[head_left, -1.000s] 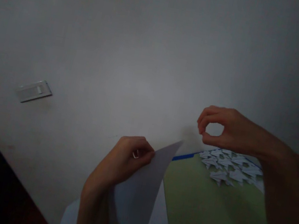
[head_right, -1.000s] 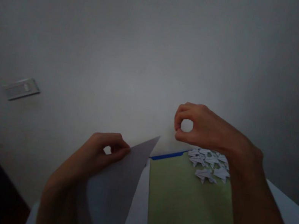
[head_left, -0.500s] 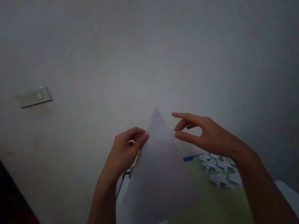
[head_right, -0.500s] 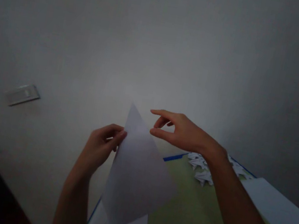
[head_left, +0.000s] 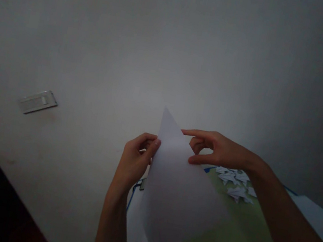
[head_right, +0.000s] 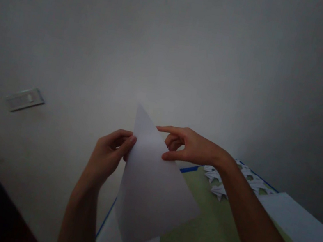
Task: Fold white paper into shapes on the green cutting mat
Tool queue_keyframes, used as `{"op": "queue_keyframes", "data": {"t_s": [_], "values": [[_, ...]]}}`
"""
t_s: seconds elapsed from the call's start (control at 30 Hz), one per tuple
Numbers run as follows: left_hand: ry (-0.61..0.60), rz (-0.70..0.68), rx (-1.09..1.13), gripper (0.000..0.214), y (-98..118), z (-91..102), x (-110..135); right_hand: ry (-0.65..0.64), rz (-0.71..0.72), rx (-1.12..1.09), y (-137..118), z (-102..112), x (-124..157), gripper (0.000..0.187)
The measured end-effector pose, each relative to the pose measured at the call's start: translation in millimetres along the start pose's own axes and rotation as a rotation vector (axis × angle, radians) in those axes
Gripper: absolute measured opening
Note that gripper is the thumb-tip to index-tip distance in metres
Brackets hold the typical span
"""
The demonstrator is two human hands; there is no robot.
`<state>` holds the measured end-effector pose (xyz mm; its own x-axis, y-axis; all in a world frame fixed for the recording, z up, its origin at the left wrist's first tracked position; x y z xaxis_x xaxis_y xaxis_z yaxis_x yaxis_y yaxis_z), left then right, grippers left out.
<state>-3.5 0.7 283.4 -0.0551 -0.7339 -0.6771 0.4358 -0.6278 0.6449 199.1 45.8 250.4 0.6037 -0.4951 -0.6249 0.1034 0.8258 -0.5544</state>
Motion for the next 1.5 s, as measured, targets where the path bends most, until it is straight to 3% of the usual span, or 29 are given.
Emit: {"op": "queue_keyframes", "data": {"t_s": [0.1,0.23,0.3,0.37,0.47,0.57,0.63,0.7,0.8,0.9,1.0,1.13,1.27,1.4,1.5], "values": [[-0.002,-0.019,-0.025,0.027,0.9,-1.4,-0.6,0.076,0.000,0.083,1.9,2.6,-3.2,0.059],[-0.087,-0.062,-0.055,0.034,1.4,-2.8,1.5,0.329,0.068,0.242,-5.8,21.2,-2.5,0.020],[-0.149,-0.103,-0.121,0.031,2.4,-0.4,4.8,0.456,0.082,0.321,-10.1,30.8,2.9,0.014],[-0.201,-0.148,-0.198,0.028,6.1,5.4,9.5,0.504,0.084,0.367,-14.0,32.9,11.2,0.011],[-0.208,-0.209,-0.183,0.028,20.7,20.8,16.5,0.467,0.118,0.396,-20.5,17.7,34.1,0.007],[-0.048,-0.217,-0.115,0.024,36.6,40.1,18.6,0.394,0.141,0.453,-18.6,-16.8,73.7,0.011],[0.002,-0.207,-0.097,0.020,37.9,39.0,17.4,0.341,0.095,0.522,-8.2,-44.8,104.8,0.018],[-0.020,-0.165,-0.107,0.020,23.8,22.8,15.8,0.279,0.034,0.563,4.5,-72.3,133.8,0.029],[-0.199,-0.020,-0.210,0.023,-29.3,-25.8,27.1,0.151,-0.043,0.568,17.5,-108.1,164.7,0.036],[-0.419,0.123,-0.523,0.024,-93.9,-73.6,65.9,0.028,-0.122,0.572,22.1,-130.8,180.2,0.046],[-0.593,0.301,-0.772,0.037,-139.9,-95.8,112.8,-0.083,-0.157,0.575,22.4,-142.1,187.8,0.057],[-0.686,0.314,-0.840,0.038,-152.6,-102.9,142.2,-0.133,-0.151,0.579,25.4,-139.6,193.2,0.065],[-0.727,0.249,-0.797,0.034,-157.4,-111.8,143.0,-0.012,-0.184,0.475,40.5,-121.6,184.1,0.067],[-0.796,0.140,-0.737,0.045,-161.9,-132.5,135.0,0.143,-0.263,0.393,70.5,-104.0,150.3,0.050],[-0.719,0.081,-0.714,0.056,-161.2,-137.5,122.3,0.229,-0.348,0.396,100.4,-96.7,115.6,0.040]]}}
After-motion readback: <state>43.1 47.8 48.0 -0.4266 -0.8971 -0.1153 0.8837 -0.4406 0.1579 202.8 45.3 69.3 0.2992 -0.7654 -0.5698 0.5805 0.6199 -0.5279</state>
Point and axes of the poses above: each hand's wrist, its own x-axis away from the middle knuckle, its own z-axis out of the back of the hand, y = z × x, the point moved 7 cm from there along -x, towards the middle knuckle, and after that the axes turned 7 degrees about x, right-handed, at the moved point
